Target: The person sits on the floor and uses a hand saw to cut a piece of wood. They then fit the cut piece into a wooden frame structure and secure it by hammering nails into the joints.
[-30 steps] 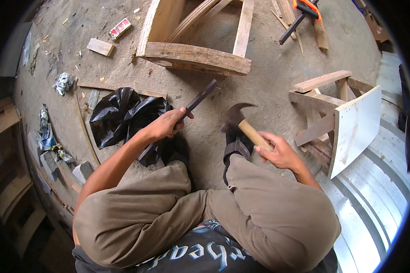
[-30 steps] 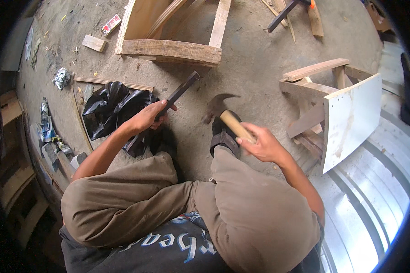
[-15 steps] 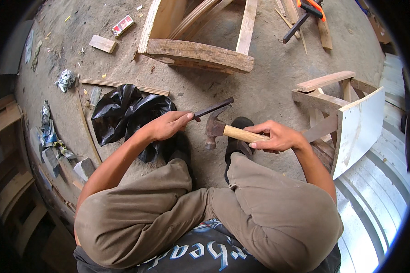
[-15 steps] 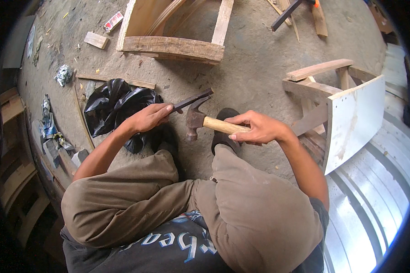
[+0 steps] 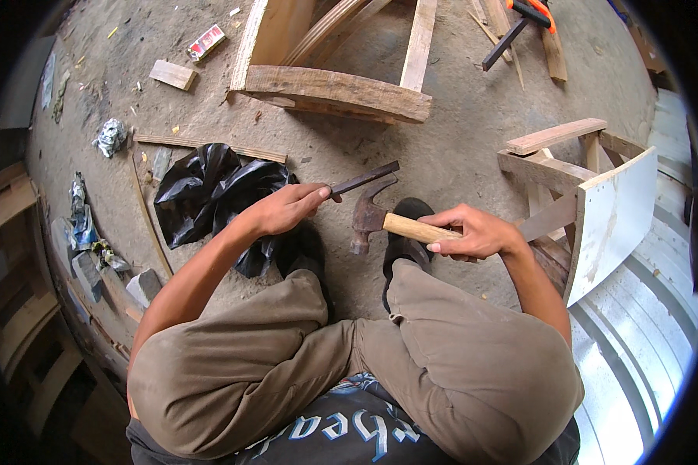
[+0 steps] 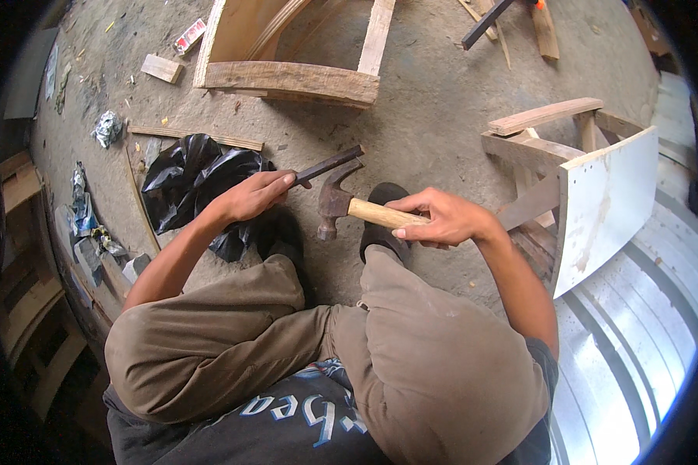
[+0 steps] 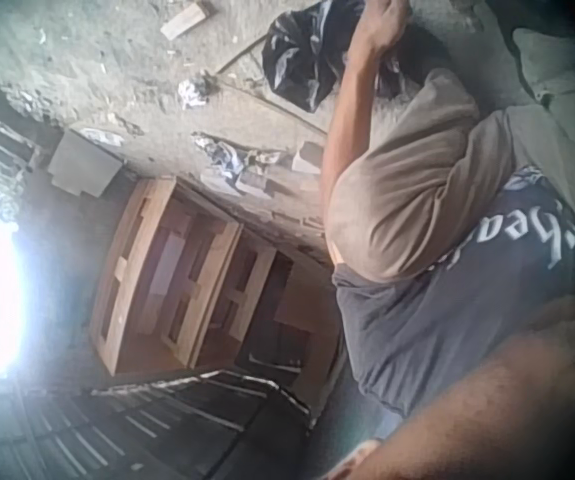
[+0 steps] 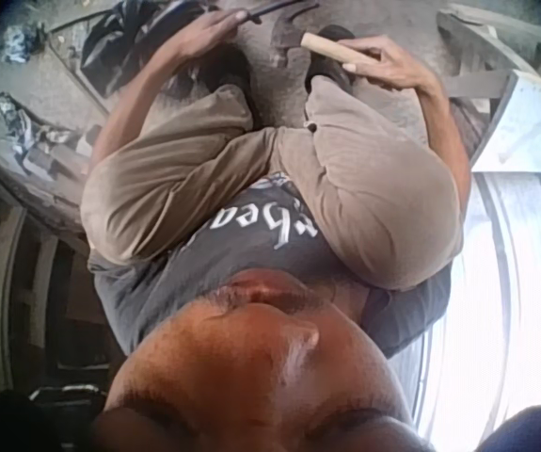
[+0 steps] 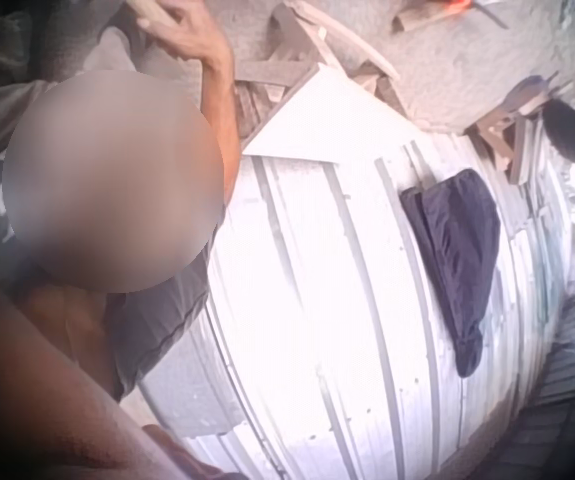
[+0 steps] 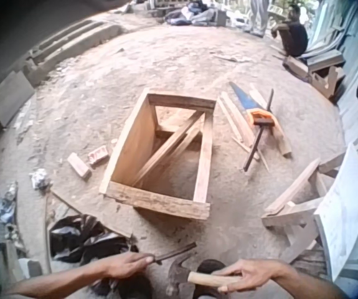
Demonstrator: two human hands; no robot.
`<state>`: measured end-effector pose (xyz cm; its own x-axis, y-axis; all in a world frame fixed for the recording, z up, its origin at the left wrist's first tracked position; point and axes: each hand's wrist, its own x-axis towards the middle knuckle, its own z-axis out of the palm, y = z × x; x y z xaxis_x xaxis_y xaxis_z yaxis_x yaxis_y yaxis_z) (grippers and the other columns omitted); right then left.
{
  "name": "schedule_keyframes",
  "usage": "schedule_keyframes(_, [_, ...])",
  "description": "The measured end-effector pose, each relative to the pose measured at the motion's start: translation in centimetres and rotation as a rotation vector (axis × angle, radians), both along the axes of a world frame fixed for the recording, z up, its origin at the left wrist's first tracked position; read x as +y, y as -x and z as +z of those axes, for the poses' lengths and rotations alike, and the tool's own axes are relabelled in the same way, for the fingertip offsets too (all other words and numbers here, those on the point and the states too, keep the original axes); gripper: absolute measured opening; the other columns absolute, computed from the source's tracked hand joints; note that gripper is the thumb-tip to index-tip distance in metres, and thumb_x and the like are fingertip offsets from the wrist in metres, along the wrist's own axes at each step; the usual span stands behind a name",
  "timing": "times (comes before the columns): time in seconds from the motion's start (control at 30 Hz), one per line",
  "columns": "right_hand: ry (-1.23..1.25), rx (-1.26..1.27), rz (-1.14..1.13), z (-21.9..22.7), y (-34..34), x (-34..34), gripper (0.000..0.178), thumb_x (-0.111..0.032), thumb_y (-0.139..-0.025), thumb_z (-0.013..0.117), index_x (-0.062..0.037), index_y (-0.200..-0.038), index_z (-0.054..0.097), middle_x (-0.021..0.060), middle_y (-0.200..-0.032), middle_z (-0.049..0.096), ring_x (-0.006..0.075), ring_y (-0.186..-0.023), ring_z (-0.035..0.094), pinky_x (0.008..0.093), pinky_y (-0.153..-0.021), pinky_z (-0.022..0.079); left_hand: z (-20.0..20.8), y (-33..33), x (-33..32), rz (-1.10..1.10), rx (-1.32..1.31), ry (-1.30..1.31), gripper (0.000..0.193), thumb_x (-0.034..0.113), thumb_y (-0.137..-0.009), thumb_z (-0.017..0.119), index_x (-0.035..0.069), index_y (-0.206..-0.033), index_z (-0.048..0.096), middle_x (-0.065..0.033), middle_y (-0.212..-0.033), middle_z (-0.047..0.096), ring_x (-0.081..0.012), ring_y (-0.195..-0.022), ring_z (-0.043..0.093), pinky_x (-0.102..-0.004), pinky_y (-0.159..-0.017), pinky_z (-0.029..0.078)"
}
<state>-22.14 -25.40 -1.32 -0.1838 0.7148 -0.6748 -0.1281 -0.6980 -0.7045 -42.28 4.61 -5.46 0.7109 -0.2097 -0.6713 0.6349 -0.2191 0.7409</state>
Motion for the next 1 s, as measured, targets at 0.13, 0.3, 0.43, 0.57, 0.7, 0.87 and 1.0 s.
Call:
schedule_keyframes(0.13, [-0.035,-0.025,0.008,-0.6,0.1,-0.1,0.056,-0.027,-0.089,0.072,0.002,-0.134,0.055,0.0019,-0.08,0.063,0.0076,-0.064,0.053,0.0252,-0.055,0.044,0.2,-0.2,0.1,0.003,0.063,0.028,0.055,0.049,-0.105,0.032,0.007,-0.124,0.062,0.0034,-0.068,0.036,-0.0104,-0.064,0.036,-0.027,-0.06,0.034])
schedule_keyframes(0.3, [-0.271,-0.15,-0.028,-2.7,0.4,-0.9,0.057,-0.031,-0.091,0.069,0.0011,-0.135,0.055,0.0013,-0.076,0.06,0.0072,-0.055,0.051,0.0249,-0.046,0.041,-0.9,0.4,0.3,-0.013,0.043,-0.006,0.055,0.05,-0.105,0.032,0.008,-0.124,0.062,0.0036,-0.068,0.035,-0.01,-0.063,0.035,-0.0265,-0.059,0.033])
schedule_keyframes(0.43, [-0.044,-0.065,-0.108,-0.7,-0.3,-0.8,0.055,-0.028,-0.092,0.068,0.0021,-0.135,0.053,0.0018,-0.076,0.059,0.0064,-0.054,0.05,0.0241,-0.044,0.039,-0.5,0.3,0.9,0.004,0.094,0.052,0.054,0.05,-0.105,0.033,0.008,-0.122,0.061,0.0035,-0.068,0.037,-0.0092,-0.062,0.036,-0.0258,-0.057,0.033])
schedule_keyframes(0.57, [0.036,0.057,-0.326,1.3,0.1,-1.0,0.049,-0.023,-0.094,0.067,0.0023,-0.133,0.053,0.0008,-0.075,0.055,0.0055,-0.052,0.047,0.0223,-0.042,0.038,-0.8,0.9,1.9,-0.062,0.103,0.103,0.052,0.05,-0.105,0.035,0.006,-0.112,0.062,0.0036,-0.068,0.039,-0.0084,-0.06,0.037,-0.0248,-0.053,0.033])
schedule_keyframes(0.7, [0.021,0.081,-0.625,0.4,1.3,-2.2,0.042,-0.021,-0.095,0.065,0.0021,-0.127,0.051,0.0003,-0.075,0.053,0.0051,-0.05,0.045,0.0211,-0.041,0.038,-1.4,3.1,2.4,0.115,0.2,0.235,0.049,0.05,-0.105,0.036,0.007,-0.094,0.058,0.0044,-0.069,0.041,-0.0073,-0.059,0.037,-0.0234,-0.052,0.032])
schedule_keyframes(0.87, [0.118,0.191,-0.694,0.6,2.2,-2.8,0.034,-0.018,-0.096,0.061,0.0006,-0.122,0.049,0.0021,-0.074,0.054,0.0054,-0.048,0.046,0.0215,-0.04,0.037,-1.4,4.8,0.8,0.117,0.139,0.13,0.05,0.05,-0.105,0.036,0.008,-0.084,0.053,0.005,-0.07,0.042,-0.0065,-0.061,0.038,-0.0233,-0.053,0.033])
schedule_keyframes(1.0, [0.324,0.57,-0.581,0.4,3.6,-3.7,0.026,-0.014,-0.096,0.059,-0.0029,-0.117,0.049,0.0004,-0.068,0.05,0.0048,-0.04,0.038,0.0219,-0.035,0.033,-0.3,7.3,-1.2,0.092,0.285,0.089,0.057,0.052,-0.104,0.034,0.006,-0.077,0.052,0.0026,-0.065,0.042,-0.0097,-0.06,0.037,-0.0275,-0.054,0.035])
